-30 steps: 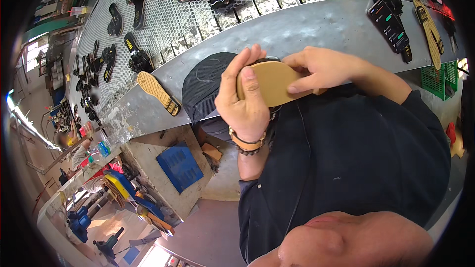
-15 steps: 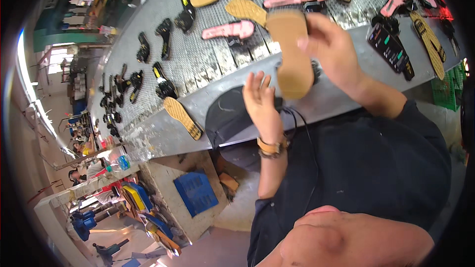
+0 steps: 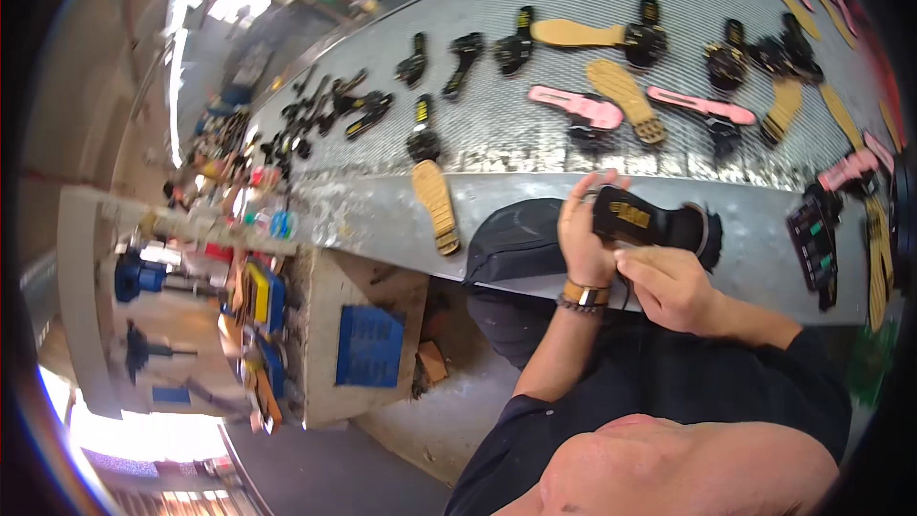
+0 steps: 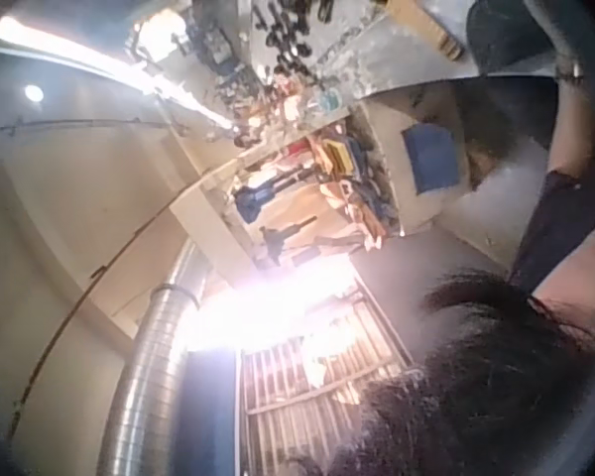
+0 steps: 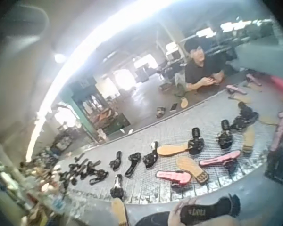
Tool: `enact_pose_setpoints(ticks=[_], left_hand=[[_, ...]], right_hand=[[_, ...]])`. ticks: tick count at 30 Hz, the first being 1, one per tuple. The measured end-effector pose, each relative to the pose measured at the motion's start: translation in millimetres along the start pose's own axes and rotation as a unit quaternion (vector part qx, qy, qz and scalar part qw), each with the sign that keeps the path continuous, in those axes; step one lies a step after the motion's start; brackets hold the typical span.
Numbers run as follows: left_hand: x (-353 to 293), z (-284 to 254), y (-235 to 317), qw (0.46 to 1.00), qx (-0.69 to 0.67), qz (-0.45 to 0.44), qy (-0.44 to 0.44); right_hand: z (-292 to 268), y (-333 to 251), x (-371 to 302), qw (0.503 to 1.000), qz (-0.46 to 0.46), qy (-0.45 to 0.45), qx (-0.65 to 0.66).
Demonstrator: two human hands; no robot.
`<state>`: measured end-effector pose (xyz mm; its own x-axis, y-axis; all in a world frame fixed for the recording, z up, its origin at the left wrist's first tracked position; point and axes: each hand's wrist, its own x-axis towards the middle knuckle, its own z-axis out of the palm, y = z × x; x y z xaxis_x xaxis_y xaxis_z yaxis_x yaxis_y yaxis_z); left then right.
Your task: Manually assemble and inspect shoe components on a production line.
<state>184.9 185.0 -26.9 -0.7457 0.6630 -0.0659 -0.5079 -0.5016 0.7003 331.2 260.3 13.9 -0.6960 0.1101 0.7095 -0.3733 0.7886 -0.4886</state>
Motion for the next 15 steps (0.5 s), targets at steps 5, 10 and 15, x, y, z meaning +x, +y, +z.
enact_pose_setpoints(ticks=[5, 10, 15], left_hand=[[8.5, -16.5, 4.1, 0.997, -0.056, 0.032, -0.045], [12.6, -7.6, 14.0, 0.997, -0.075, 0.002, 0.006], [12.9, -10.5, 10.9, 0.993, -0.117, -0.011, 0.004]], right_hand=[[-2.7, 24.1, 16.1, 0.979, 0.134, -0.035, -0.148], [4.7, 32.4, 8.6, 0.969, 0.184, -0.075, -0.146], [9.8, 36.1, 6.8, 0.968, 0.189, -0.096, -0.137]])
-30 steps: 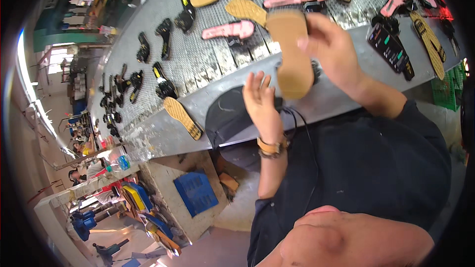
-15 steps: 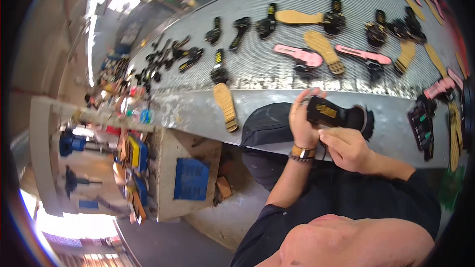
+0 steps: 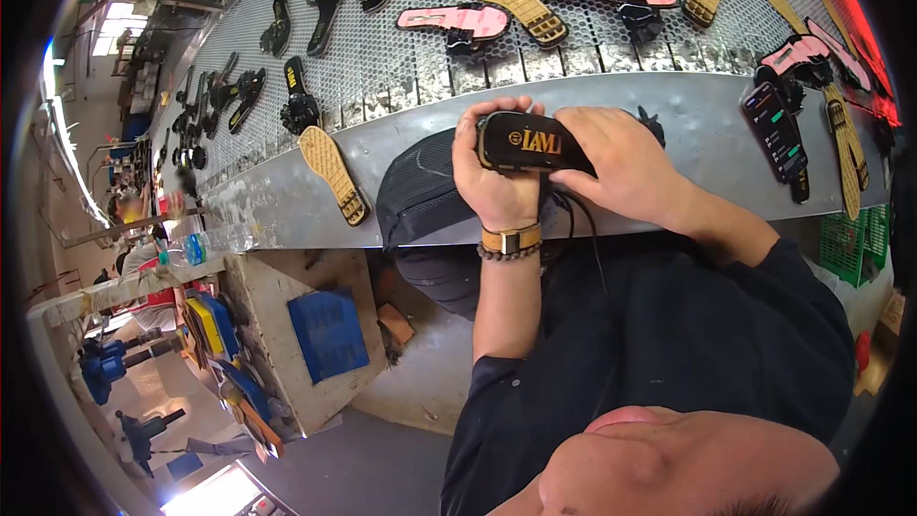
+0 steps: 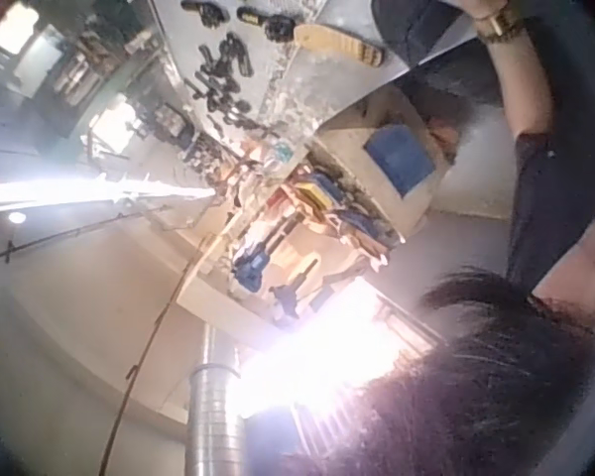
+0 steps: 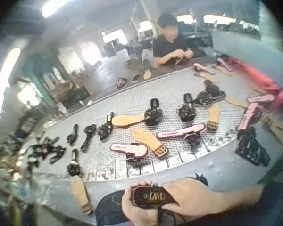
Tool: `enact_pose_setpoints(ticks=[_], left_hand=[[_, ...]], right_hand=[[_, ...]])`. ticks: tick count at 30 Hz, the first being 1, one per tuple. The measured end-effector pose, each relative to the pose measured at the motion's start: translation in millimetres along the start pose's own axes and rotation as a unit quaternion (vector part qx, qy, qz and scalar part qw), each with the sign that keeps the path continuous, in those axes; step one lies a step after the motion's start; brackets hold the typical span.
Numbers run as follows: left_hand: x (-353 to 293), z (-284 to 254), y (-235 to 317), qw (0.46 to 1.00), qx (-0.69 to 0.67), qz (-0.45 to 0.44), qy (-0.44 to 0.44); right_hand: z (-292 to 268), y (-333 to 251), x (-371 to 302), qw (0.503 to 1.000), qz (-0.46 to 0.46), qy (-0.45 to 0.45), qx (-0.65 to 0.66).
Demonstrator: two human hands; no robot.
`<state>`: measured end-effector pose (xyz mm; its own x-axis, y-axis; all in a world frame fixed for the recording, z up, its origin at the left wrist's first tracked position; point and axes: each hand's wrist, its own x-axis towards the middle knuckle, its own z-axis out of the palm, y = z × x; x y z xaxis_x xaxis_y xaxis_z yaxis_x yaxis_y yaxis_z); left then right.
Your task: Manually assemble and inspect shoe components on a production line.
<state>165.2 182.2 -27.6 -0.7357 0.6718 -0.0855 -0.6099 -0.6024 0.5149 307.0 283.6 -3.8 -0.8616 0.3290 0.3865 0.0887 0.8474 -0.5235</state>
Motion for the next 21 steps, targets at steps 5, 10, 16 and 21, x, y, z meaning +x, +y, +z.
enact_pose_setpoints(ticks=[5, 10, 16, 21], left_hand=[[-3.5, -6.7, -5.9, 1.000, 0.000, 0.005, -0.004], [-5.1, -2.3, -13.2, 0.998, 0.032, 0.046, -0.019], [-1.0, 8.7, -24.0, 0.992, 0.074, 0.091, -0.044], [0.5, 7.8, -23.5, 0.966, 0.172, 0.124, -0.149]], right_hand=[[-1.4, 1.0, -2.0, 0.999, -0.007, -0.034, 0.002], [-2.0, 3.5, -2.2, 0.997, -0.015, -0.067, 0.020], [2.5, 13.5, -1.4, 0.998, -0.025, -0.062, 0.003], [1.4, 9.0, -3.7, 0.998, -0.017, -0.050, -0.023]])
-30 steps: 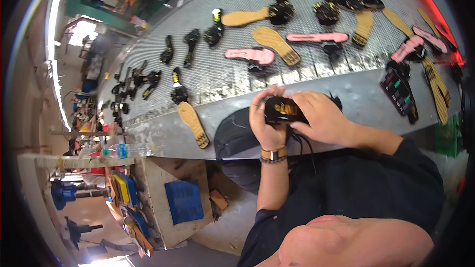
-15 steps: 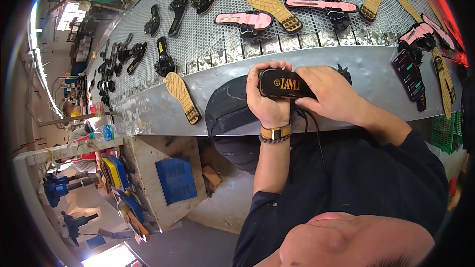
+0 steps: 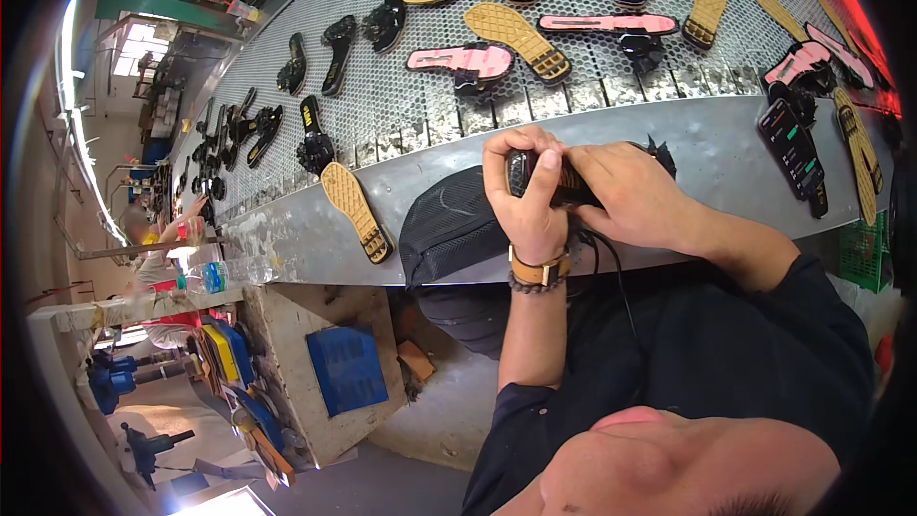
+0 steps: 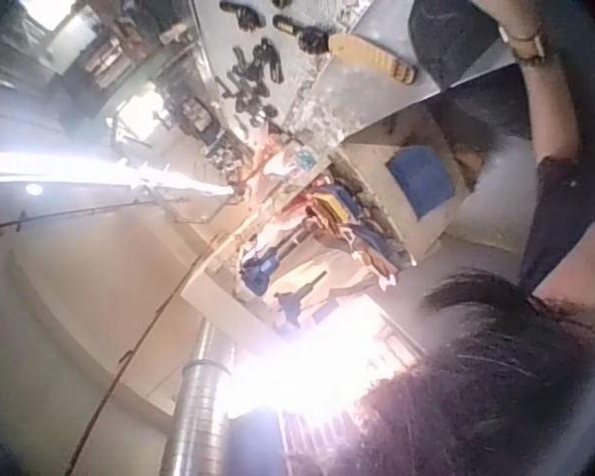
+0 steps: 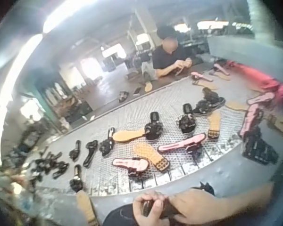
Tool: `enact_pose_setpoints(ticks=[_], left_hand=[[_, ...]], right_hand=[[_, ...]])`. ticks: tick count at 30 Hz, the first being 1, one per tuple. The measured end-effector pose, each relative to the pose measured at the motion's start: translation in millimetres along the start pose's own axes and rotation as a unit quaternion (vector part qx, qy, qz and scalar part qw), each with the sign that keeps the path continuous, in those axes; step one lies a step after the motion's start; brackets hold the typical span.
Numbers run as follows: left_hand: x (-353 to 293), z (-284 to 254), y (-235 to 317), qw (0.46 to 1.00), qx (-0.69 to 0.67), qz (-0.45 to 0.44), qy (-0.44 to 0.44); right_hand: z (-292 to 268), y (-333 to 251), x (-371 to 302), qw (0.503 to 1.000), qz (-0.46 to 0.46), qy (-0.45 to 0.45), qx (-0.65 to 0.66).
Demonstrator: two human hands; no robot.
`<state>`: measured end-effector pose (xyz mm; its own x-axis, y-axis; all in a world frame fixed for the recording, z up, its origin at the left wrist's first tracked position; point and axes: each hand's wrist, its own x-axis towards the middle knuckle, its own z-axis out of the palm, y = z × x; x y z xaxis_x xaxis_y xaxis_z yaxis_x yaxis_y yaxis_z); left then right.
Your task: Manually assemble and inspect shoe components on a production line.
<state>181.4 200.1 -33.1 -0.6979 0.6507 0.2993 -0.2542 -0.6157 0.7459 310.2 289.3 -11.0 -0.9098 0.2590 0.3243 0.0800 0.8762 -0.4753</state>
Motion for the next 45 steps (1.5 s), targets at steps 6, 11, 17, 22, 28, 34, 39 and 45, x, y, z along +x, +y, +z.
enact_pose_setpoints(ticks=[6, 11, 17, 22, 28, 34, 39, 45], left_hand=[[2.8, 6.7, 9.6, 0.998, -0.008, -0.015, -0.062], [-16.6, 37.7, 7.6, 0.987, 0.148, 0.021, 0.057], [-37.8, 32.3, 5.0, 0.998, 0.058, -0.023, 0.022], [-39.9, 50.1, -15.1, 0.995, 0.104, -0.007, 0.006], [-42.2, 42.0, -41.0, 0.972, 0.228, 0.046, 0.021], [-35.7, 44.9, -35.1, 0.955, 0.297, 0.021, 0.006], [-30.7, 29.2, 8.3, 0.996, 0.067, 0.056, -0.016], [-25.0, 13.3, 35.8, 0.979, -0.099, 0.080, -0.158]], right_hand=[[-3.0, -5.6, -9.6, 0.996, 0.003, 0.091, 0.004], [-18.1, -7.3, -11.6, 0.978, 0.040, 0.192, -0.063], [-62.7, 15.6, -17.9, 0.951, 0.142, -0.004, 0.276], [-55.3, 46.0, -0.3, 0.875, 0.183, -0.096, 0.437], [-17.5, 55.5, -13.0, 0.922, 0.087, 0.012, 0.377], [-13.5, 64.8, -12.3, 0.889, 0.105, 0.024, 0.444], [-60.1, 39.0, -21.8, 0.930, 0.120, -0.158, 0.309], [-33.1, 26.7, -56.5, 0.985, -0.010, 0.100, 0.138]])
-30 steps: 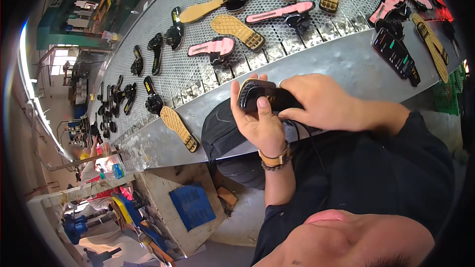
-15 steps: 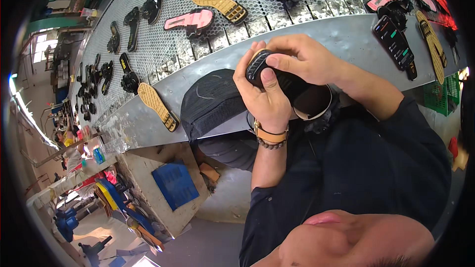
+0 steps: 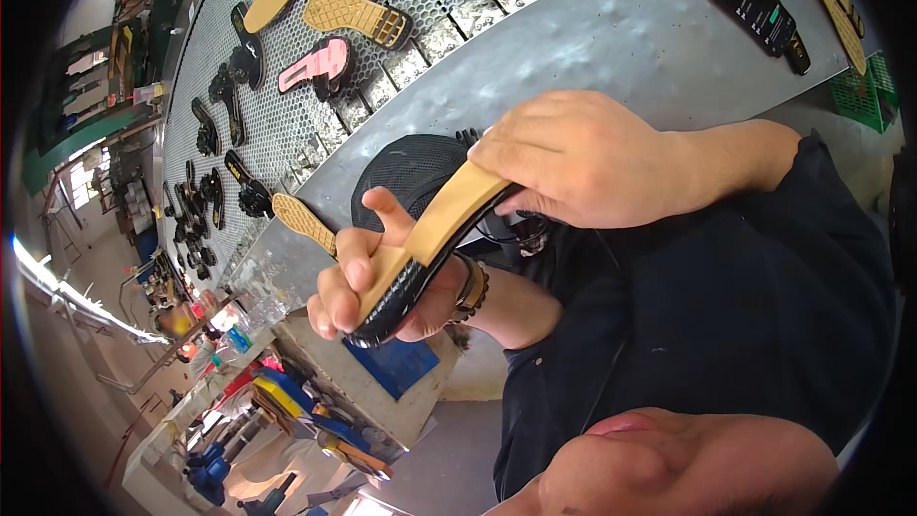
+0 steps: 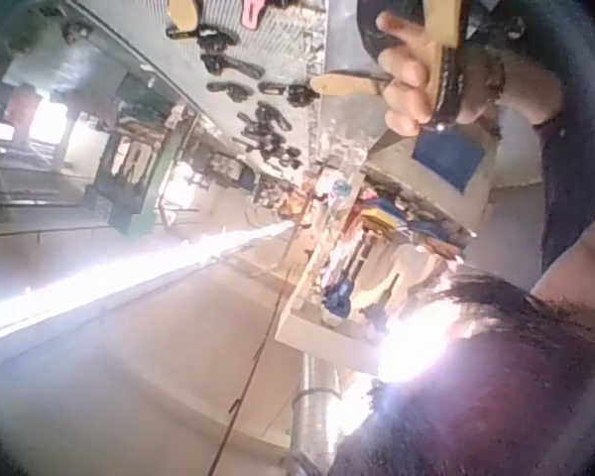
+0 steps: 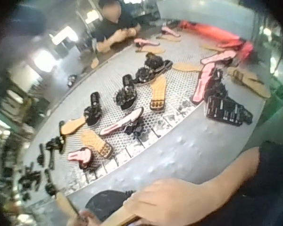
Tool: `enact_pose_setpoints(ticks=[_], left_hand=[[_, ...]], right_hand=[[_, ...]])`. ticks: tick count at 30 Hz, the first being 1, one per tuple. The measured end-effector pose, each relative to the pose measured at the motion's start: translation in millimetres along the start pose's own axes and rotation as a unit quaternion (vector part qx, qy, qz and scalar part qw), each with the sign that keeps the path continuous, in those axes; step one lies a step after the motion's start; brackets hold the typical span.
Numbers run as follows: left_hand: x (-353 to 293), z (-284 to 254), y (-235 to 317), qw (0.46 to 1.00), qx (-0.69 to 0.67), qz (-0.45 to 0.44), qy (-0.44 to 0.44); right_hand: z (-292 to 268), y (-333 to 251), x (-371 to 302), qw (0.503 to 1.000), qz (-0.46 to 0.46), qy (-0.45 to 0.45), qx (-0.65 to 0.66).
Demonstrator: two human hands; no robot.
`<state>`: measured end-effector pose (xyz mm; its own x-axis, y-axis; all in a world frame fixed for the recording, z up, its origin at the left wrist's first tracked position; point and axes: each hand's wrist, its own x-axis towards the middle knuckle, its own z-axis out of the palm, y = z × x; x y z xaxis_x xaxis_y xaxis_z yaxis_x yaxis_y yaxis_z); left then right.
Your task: Manually assemble and inspect shoe components on a production line.
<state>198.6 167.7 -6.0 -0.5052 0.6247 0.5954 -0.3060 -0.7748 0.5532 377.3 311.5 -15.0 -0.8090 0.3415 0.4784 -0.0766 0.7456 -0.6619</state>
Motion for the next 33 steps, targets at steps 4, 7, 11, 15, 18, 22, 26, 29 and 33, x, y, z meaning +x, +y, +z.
enact_pose_setpoints(ticks=[4, 7, 11, 15, 18, 22, 26, 29, 33], left_hand=[[3.4, -9.8, 3.2, 0.998, -0.038, -0.019, -0.056], [3.7, -14.9, -7.1, 0.995, -0.063, -0.024, -0.079], [-12.7, 7.0, -36.0, 0.991, 0.059, -0.056, 0.107], [-55.4, 40.3, -77.4, 0.950, 0.202, -0.162, 0.173], [-58.4, 38.9, -71.3, 0.926, 0.264, -0.166, 0.215], [-13.9, -1.7, -47.1, 0.859, 0.384, -0.249, 0.228], [42.2, -50.3, -18.5, 0.927, -0.064, -0.208, 0.305], [62.0, -78.6, -44.0, 0.804, -0.021, -0.243, 0.542], [85.6, -74.7, -66.5, 0.883, 0.054, -0.288, 0.367]], right_hand=[[4.3, 4.2, -5.4, 0.995, -0.063, 0.075, 0.035], [2.9, 12.5, -2.4, 0.996, -0.058, 0.052, 0.054], [-6.0, 20.5, 4.0, 0.961, 0.097, -0.055, 0.253], [-4.2, 26.6, -0.5, 0.887, 0.261, -0.081, 0.371], [1.6, 21.8, 12.5, 0.893, 0.305, -0.160, 0.288], [39.7, 42.9, 59.4, 0.879, 0.322, -0.132, 0.327], [77.0, 43.0, 198.4, 0.774, 0.325, -0.102, 0.534], [108.5, 47.5, 306.1, 0.771, 0.342, -0.113, 0.526], [149.4, 141.0, 385.2, 0.989, 0.088, -0.113, -0.043]])
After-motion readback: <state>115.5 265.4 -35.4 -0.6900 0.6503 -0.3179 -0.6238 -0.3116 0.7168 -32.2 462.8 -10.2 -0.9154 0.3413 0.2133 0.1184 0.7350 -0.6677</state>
